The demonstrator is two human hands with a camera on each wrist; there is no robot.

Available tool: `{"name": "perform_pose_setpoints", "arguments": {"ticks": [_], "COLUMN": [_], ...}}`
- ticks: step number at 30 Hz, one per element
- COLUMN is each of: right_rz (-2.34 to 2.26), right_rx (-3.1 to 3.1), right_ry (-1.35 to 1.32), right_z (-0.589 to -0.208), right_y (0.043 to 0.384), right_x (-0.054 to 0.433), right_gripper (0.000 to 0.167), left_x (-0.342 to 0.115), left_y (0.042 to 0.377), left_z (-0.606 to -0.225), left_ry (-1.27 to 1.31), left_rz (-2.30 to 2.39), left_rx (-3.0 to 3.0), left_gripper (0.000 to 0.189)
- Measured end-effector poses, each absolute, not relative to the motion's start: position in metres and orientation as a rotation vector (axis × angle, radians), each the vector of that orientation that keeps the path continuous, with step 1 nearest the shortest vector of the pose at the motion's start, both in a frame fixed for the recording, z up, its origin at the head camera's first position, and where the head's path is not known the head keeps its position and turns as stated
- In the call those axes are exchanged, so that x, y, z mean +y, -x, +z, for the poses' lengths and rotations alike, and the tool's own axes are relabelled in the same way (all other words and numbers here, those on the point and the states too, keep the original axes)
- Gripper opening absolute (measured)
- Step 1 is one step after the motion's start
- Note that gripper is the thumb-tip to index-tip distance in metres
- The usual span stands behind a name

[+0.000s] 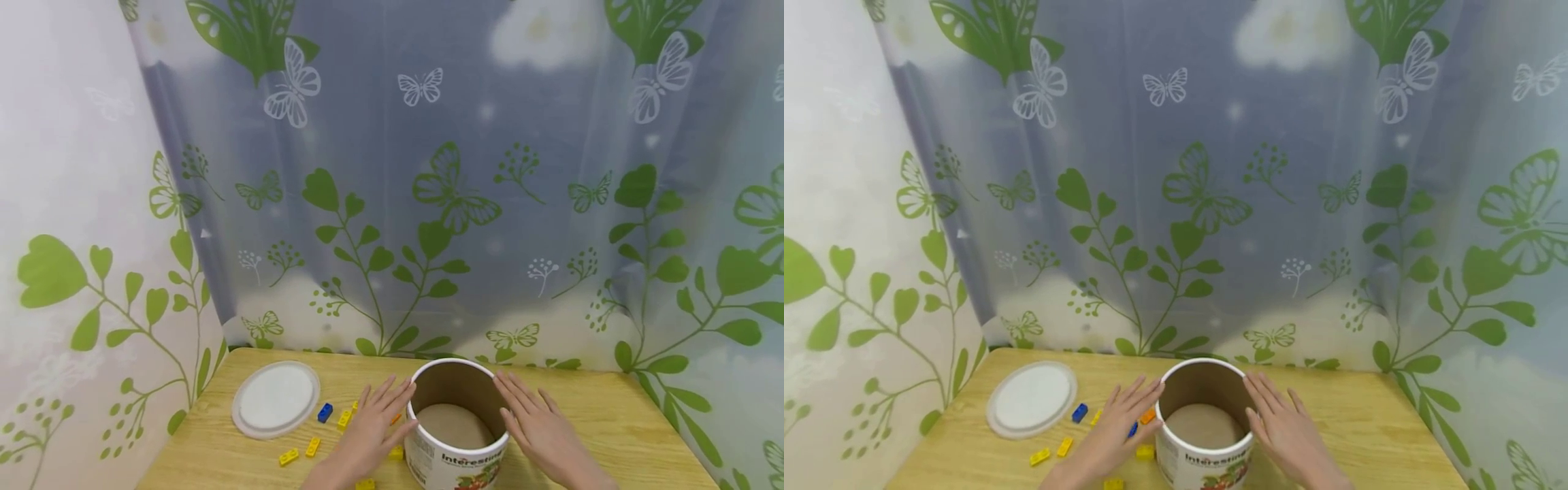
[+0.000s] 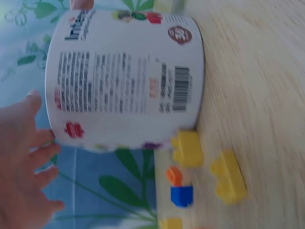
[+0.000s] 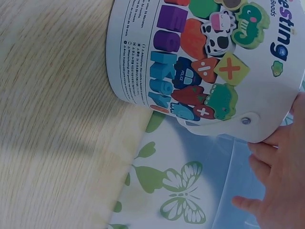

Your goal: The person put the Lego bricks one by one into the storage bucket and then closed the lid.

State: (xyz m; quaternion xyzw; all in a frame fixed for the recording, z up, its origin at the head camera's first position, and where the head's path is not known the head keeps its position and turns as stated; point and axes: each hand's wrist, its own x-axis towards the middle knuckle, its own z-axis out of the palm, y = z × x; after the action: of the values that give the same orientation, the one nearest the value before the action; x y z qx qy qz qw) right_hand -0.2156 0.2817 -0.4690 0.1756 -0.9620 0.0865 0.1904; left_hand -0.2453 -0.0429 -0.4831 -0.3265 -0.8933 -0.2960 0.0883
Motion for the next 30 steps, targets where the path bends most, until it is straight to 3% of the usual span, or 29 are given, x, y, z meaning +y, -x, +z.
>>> {"name": "perform_pose_setpoints", "arguments": {"ticks": [10,15,30], "right_rz": [0.229,0.238,0.225], "right_rx": [-2.666,-2.65,-2.616], "right_ry": [-0.496,-0.495,-0.511], "right_z": [-0.47,-0.472,-0.472], "right_y": [0.215,0.214,0.216], "right_x": [0.28,0.28,0.278], "right_gripper": [0.052,0.052,0.05], "left_x": [-0.086,-0.101,-0.109], "left_y": [0.256,0.253,0.243], "left_z": [-0.501,-0.516,-0.536], "left_ry": [0.818,0.773,0.909], "left_rz": [-1.326,-1.567,-1.559], "left_rx": [-2.618,-2.672,-2.985], "left_gripper": [0.05,0.036,0.02]}}
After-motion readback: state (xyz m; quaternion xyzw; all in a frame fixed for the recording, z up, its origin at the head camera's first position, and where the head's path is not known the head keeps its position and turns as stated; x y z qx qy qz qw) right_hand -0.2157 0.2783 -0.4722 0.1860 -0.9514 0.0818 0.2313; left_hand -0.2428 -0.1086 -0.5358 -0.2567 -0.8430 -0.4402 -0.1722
